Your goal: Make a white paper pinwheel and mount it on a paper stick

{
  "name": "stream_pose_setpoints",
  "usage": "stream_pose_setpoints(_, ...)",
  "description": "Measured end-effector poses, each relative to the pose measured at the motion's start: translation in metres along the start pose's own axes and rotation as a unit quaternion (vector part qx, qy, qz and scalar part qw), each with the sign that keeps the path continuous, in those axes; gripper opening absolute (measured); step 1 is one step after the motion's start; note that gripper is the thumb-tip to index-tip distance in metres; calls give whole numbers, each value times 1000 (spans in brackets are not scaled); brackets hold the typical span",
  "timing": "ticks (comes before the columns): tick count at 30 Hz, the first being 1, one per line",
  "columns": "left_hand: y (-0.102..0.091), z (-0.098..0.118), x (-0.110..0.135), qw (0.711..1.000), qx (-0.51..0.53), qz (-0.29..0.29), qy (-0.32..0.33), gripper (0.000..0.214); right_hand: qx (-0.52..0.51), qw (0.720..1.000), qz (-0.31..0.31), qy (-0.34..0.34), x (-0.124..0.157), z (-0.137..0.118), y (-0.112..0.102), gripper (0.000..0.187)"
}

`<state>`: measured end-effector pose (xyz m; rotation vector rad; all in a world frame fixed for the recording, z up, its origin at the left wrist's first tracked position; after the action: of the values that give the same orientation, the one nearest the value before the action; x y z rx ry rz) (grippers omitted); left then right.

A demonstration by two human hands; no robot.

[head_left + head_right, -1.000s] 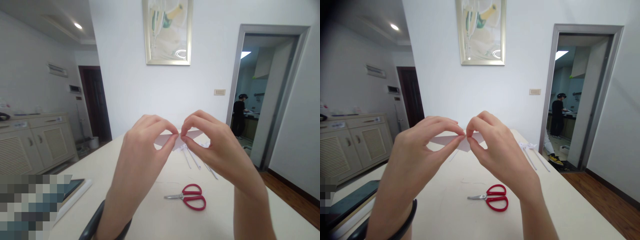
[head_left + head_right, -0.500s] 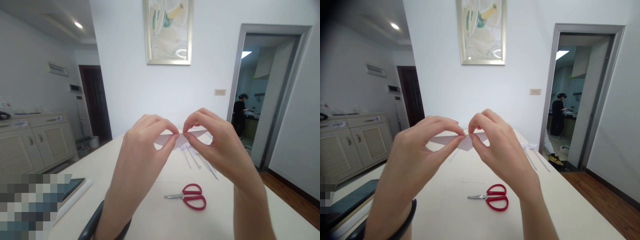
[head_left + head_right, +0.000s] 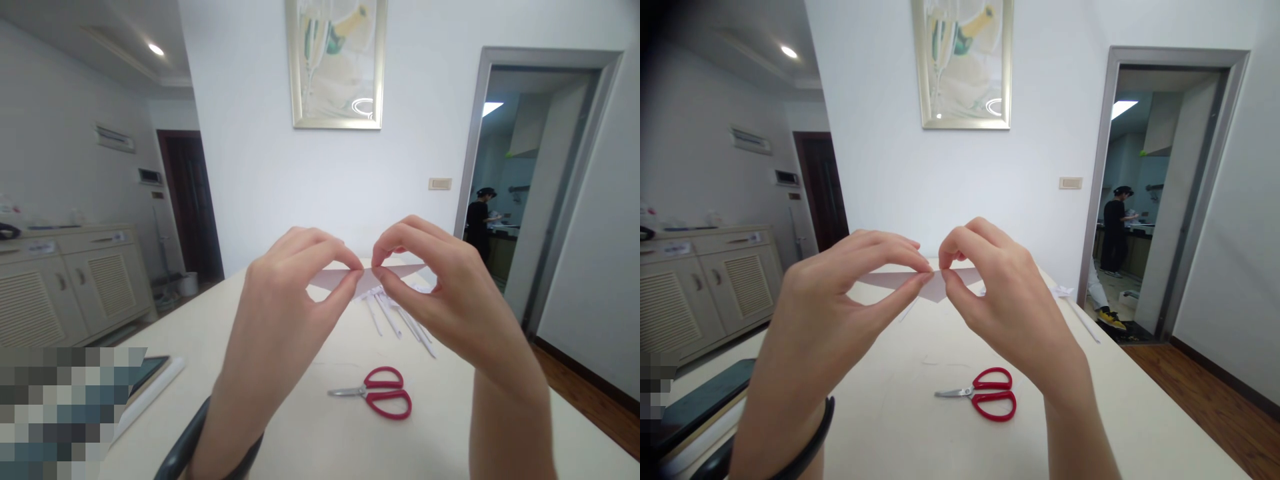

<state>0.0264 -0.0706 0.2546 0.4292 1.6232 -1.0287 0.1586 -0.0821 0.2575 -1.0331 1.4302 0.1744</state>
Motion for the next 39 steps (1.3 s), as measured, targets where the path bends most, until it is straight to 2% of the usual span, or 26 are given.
stream_pose_setpoints(4,-4,-3,1,1000,-3,4,-7,13,18,1000,6,5,1,6,-5,15)
stream_pose_setpoints(8,-14,-8,3,999,-22,34,-17,9,42,998,28,31,1,23,-18,16)
stream_pose_setpoints(11,-19,-9,5,998,-35,46,-26,9,14,998,41,41,2,32,-25,16)
stream_pose_setpoints(14,-17,-8,6,999,-36,33,-23,10,-16,999,28,29,2,27,-21,16)
stream_pose_setpoints(21,-6,-4,2,1000,-16,5,-5,10,-54,998,-37,1,1,-1,8,13)
stream_pose_setpoints(28,-6,0,2,1000,0,-1,-11,10,-37,999,-2,-6,2,-2,0,17)
stream_pose_setpoints(39,-4,-1,1,1000,-5,11,2,11,-2,1000,6,-6,2,-3,1,12)
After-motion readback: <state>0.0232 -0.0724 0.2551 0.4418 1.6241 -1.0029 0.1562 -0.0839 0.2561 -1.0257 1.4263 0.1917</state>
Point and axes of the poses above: each hand's wrist, its own x-axis away from the middle knuckle, its own y-axis out of the palm, z = x × y, the point moved 7 cm from there along -x, towards the middle knuckle, and after that the axes turned 5 degrees about y, right-handed, at the moved point
